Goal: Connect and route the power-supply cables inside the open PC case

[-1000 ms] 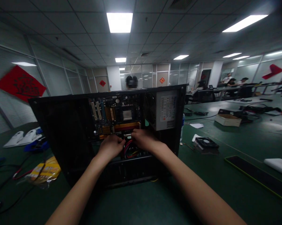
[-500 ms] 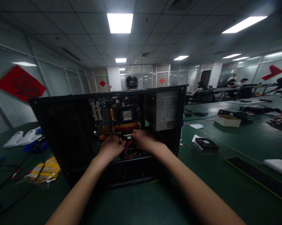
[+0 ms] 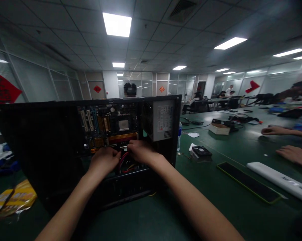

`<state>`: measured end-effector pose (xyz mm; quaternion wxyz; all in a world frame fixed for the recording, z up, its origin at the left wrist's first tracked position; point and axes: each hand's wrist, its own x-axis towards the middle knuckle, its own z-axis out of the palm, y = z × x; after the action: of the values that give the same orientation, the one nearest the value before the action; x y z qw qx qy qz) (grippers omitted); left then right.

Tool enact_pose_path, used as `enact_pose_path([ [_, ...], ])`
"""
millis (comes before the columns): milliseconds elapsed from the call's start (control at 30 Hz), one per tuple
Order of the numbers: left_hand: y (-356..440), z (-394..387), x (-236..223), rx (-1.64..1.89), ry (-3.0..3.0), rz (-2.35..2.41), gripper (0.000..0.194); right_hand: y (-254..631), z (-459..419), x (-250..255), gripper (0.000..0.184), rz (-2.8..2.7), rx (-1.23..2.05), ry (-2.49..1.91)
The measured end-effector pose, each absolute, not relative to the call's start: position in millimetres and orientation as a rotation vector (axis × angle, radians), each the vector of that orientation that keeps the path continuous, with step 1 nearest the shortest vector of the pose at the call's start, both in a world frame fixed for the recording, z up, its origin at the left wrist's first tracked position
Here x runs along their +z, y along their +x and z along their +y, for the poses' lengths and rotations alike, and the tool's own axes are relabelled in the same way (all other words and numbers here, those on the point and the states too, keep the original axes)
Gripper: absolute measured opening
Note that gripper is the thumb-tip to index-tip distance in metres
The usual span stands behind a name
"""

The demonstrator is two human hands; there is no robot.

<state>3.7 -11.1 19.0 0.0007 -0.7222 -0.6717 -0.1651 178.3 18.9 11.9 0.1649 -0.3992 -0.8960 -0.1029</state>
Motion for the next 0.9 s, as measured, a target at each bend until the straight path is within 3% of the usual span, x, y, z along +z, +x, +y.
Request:
enact_pose_path([
  [467, 10.5, -17.4, 23.9, -0.339, -2.172, -2.031, 0.041, 178.2, 21.8, 11.1, 0.018, -2.533, -0.355, -1.082],
  [900, 8.9, -17.2, 19.4, -0.430, -2.186, -2.010, 0.036, 177.9, 15.7, 12.6, 0.019, -2.562, -0.296, -1.136],
])
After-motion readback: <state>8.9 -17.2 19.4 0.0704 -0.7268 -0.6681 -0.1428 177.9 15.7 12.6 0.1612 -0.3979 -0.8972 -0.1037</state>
